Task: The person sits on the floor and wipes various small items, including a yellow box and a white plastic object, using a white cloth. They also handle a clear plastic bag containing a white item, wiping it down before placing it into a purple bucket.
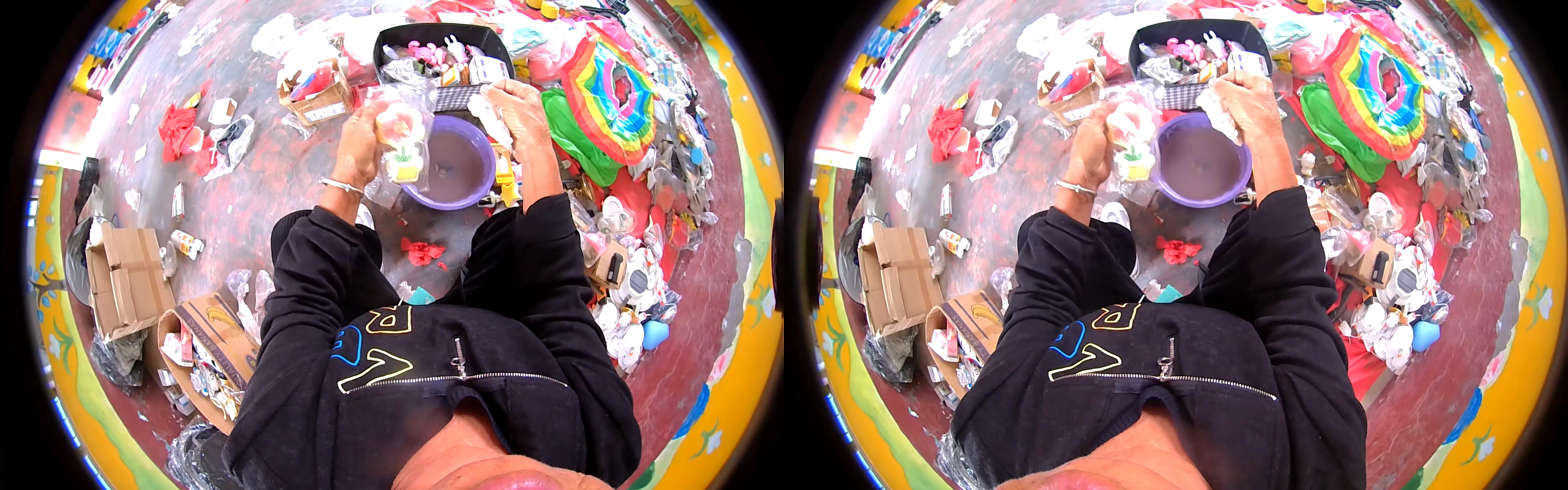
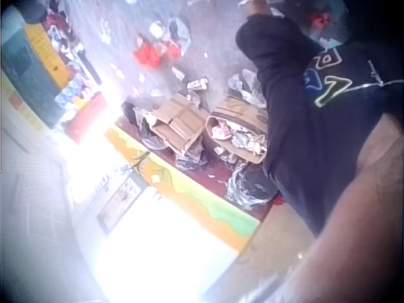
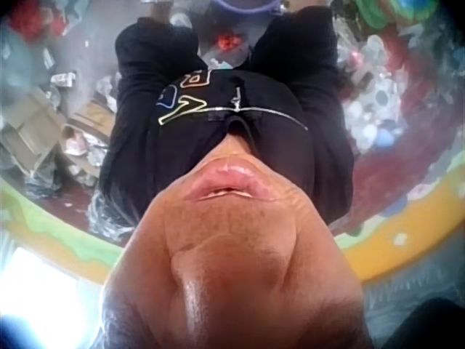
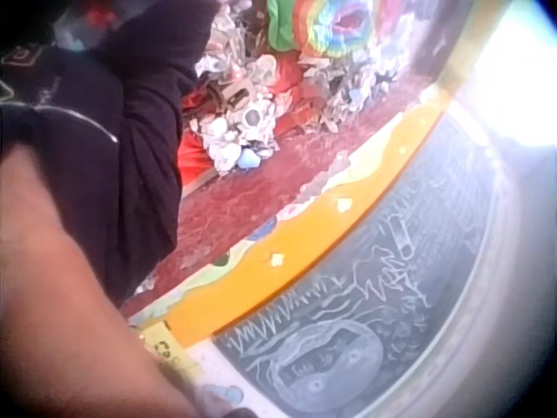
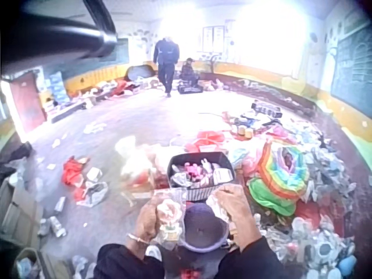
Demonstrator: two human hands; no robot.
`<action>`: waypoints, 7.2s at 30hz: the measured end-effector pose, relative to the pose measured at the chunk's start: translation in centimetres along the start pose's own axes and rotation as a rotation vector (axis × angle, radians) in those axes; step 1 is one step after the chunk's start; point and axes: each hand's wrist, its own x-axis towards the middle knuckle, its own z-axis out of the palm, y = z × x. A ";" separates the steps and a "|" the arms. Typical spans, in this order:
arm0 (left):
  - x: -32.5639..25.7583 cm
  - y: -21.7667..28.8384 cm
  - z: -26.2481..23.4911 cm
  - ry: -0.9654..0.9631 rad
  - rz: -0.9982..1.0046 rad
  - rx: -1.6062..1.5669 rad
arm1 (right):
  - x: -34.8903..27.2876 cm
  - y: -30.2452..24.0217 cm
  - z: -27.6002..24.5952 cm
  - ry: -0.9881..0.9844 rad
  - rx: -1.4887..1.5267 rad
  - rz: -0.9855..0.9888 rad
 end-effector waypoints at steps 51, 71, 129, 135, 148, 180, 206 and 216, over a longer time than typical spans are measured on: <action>-2.2 1.1 1.4 -0.379 0.069 0.435 | -0.6 -0.5 -0.9 -0.458 -0.481 -0.012; -1.7 -0.2 2.2 -0.341 0.296 0.734 | -1.6 -1.2 1.7 -0.225 0.003 0.143; -2.1 0.0 2.0 -0.511 -0.324 -0.529 | 0.2 -2.0 0.0 0.260 -0.727 -0.464; -1.9 -0.5 1.4 -0.362 -0.095 -0.245 | -3.7 -1.9 4.3 -0.175 -0.892 -0.519; -2.1 0.2 2.2 -0.345 0.060 -0.096 | -3.8 -0.9 5.0 -0.151 -0.827 -0.577; -1.4 0.6 1.7 -0.473 -0.074 -0.495 | -3.8 -2.7 4.6 -0.235 -0.286 -0.583; -1.9 -1.4 1.0 -0.389 -0.323 -0.549 | -1.0 0.1 5.6 0.114 -0.662 -0.968; -0.9 0.6 1.3 -0.551 -0.157 -0.546 | 0.5 -0.1 0.3 -0.128 -0.480 -0.044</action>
